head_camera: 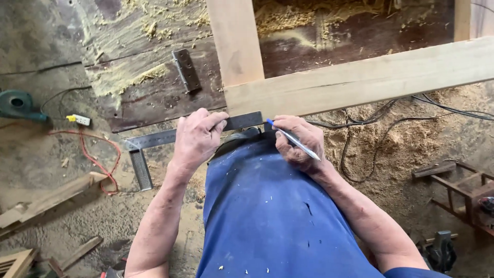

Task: Marking wood for hinge placement using a square and pen, then checking the fit of a metal hinge.

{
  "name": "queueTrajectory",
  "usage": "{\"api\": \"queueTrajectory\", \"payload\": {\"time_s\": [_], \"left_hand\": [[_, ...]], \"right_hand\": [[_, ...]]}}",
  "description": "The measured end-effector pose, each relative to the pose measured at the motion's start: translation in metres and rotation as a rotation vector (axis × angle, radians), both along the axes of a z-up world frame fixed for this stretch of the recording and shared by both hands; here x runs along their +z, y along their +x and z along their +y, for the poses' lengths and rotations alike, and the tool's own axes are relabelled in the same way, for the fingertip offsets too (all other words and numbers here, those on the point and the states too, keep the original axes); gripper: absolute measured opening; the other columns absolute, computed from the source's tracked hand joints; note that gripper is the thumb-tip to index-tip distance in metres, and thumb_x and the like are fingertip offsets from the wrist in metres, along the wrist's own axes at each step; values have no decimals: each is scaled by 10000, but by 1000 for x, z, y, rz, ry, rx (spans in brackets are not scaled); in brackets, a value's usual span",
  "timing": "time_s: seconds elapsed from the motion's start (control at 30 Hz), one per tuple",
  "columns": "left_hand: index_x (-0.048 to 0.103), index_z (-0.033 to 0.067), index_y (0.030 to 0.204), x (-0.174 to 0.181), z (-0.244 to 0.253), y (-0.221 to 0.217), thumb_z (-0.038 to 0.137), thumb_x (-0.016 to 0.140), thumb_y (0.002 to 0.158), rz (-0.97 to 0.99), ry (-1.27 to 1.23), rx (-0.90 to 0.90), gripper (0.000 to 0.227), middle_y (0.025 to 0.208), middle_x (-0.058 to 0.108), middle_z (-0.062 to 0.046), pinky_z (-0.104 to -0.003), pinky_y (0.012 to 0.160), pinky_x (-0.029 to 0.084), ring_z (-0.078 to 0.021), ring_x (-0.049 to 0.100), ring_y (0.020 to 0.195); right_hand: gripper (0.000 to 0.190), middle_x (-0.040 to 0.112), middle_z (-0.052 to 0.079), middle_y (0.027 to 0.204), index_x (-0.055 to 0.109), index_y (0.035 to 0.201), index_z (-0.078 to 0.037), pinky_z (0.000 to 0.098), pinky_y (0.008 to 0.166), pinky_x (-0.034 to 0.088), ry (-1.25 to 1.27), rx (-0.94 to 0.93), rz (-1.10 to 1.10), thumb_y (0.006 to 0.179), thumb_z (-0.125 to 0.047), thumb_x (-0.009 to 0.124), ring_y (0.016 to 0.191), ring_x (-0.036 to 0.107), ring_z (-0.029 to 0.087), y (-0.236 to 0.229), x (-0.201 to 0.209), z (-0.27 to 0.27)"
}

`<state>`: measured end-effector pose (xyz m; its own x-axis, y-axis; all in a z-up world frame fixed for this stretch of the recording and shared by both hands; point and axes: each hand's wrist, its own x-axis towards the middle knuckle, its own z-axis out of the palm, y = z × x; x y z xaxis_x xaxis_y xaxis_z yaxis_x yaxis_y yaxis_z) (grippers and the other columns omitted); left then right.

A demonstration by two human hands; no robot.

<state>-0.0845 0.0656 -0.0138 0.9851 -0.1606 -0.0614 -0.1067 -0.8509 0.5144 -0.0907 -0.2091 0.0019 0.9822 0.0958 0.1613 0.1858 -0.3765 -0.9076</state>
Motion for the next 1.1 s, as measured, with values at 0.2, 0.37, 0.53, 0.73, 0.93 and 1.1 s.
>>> {"api": "queueTrajectory", "payload": {"time_s": [0.2, 0.37, 0.53, 0.73, 0.93, 1.1], "left_hand": [[742, 356, 979, 3, 0, 1, 364, 665, 983, -10, -36, -4, 78, 738, 536, 5, -379, 710, 500, -255, 685, 790], [740, 349, 982, 2, 0, 1, 358, 658, 990, 1, -35, -10, 83, 739, 539, -3, -387, 710, 499, -258, 681, 783], [740, 328, 990, 4, -2, 0, 343, 652, 997, 21, -50, 5, 89, 749, 543, -20, -407, 733, 488, -276, 674, 786], [738, 323, 1001, 4, -2, -1, 329, 648, 1003, 39, -57, 2, 90, 758, 547, -24, -422, 716, 488, -282, 672, 796], [736, 336, 1002, 4, -2, -1, 354, 642, 1004, 55, -44, 10, 95, 765, 554, -20, -423, 727, 481, -278, 673, 810], [735, 321, 994, 4, -4, -2, 349, 657, 995, 55, -44, 22, 83, 765, 555, -34, -435, 717, 476, -294, 673, 809]], "right_hand": [[195, 781, 96, 1027, 796, 1015, -121, 343, 852, 587, -129, -14, 50, 826, -76, 776, 972, 757, 271, 3, 11, 8], [207, 778, 111, 1019, 804, 1025, -124, 377, 833, 596, -163, -17, 59, 825, -72, 782, 959, 756, 292, 5, 11, 10], [209, 768, 143, 997, 808, 1033, -113, 422, 830, 593, -147, 5, 66, 832, -56, 787, 952, 750, 330, 8, 8, 10], [177, 769, 105, 997, 806, 1055, -137, 400, 850, 586, -157, 2, 106, 878, -146, 794, 970, 749, 286, 10, 9, 7], [196, 670, 168, 933, 798, 1082, -107, 399, 804, 555, 47, 71, 121, 1047, -250, 669, 847, 670, 278, 19, 6, -19], [714, 668, 96, 808, 364, 1606, -25, 240, 651, 563, 245, -8, 354, 998, -113, 728, 687, 620, 113, 20, 23, -22]]}}
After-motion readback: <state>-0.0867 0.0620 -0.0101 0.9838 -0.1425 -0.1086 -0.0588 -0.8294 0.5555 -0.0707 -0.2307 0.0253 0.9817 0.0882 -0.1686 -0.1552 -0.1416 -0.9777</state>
